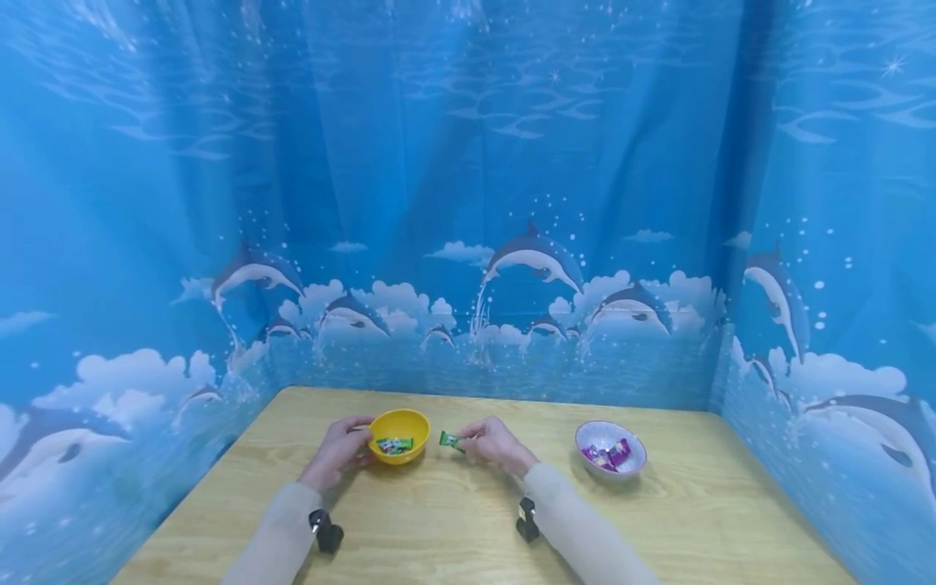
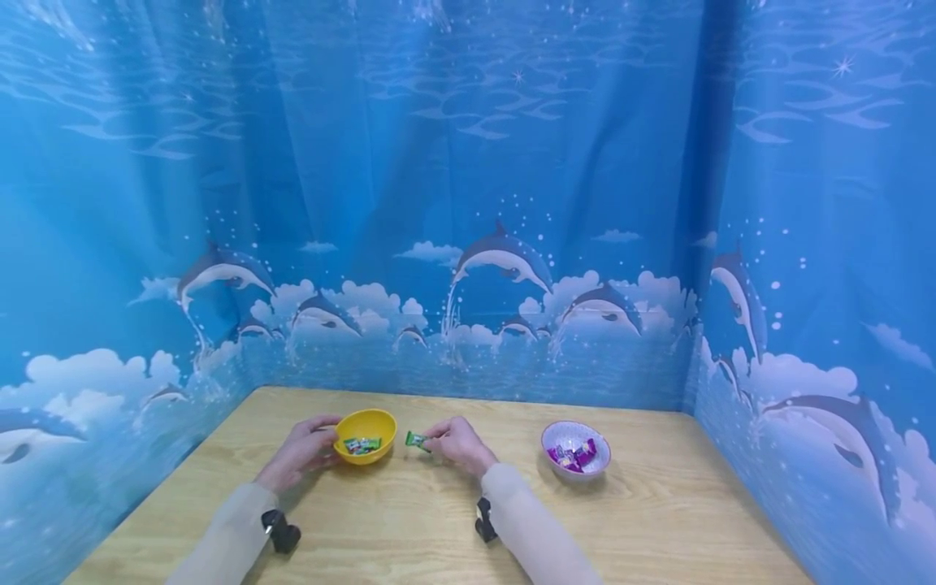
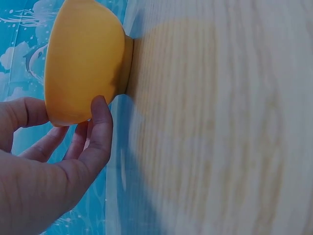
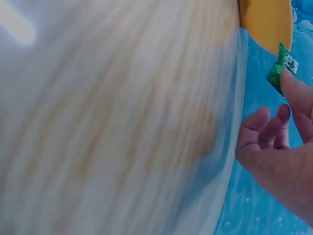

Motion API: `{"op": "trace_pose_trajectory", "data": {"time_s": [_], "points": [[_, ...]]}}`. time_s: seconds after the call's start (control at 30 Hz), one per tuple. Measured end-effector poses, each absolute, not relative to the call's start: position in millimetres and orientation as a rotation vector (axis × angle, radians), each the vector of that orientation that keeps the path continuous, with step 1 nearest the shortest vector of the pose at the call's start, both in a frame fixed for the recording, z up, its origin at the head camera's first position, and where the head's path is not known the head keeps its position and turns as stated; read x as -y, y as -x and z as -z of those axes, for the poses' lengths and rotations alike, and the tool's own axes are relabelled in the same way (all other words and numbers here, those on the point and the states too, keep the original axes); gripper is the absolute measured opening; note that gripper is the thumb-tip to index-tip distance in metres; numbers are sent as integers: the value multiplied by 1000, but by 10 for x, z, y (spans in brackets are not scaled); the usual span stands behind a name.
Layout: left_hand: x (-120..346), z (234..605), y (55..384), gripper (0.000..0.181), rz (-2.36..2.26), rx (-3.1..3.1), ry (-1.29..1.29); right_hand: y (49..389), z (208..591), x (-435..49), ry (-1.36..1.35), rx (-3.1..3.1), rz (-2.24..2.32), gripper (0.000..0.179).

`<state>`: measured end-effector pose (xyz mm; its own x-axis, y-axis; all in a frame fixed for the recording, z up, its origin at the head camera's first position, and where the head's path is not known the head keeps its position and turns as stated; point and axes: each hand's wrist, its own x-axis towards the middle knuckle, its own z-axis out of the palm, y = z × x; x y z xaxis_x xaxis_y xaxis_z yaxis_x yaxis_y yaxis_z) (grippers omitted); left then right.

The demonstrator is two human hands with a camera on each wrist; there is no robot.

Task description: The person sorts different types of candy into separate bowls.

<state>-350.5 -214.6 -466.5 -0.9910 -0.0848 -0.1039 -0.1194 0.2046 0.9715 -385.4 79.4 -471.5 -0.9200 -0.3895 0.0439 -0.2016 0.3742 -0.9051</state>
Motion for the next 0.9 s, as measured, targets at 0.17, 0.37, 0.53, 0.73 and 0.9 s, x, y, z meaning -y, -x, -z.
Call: {"op": "trace_pose_trajectory", "data": {"time_s": [0.17,0.37,0.53,0.73,0.9], "points": [[2138,4671,3521,47,-1961,-2409,211,3868,4666,-707,561,-2572,1608,16],[2140,4672,3525,48,-1959,-2412,225,3886,4627,-551,560,-2631,1684,15],[2148,4677,3525,48,-1954,-2414,229,3857,4623,-415,650,-2627,1677,17],[2158,4670,3519,46,-1960,-2402,229,3800,4626,-264,683,-2624,1610,16],[2168,4649,3517,46,-1965,-2397,208,3759,4598,-170,669,-2604,1568,17]]}}
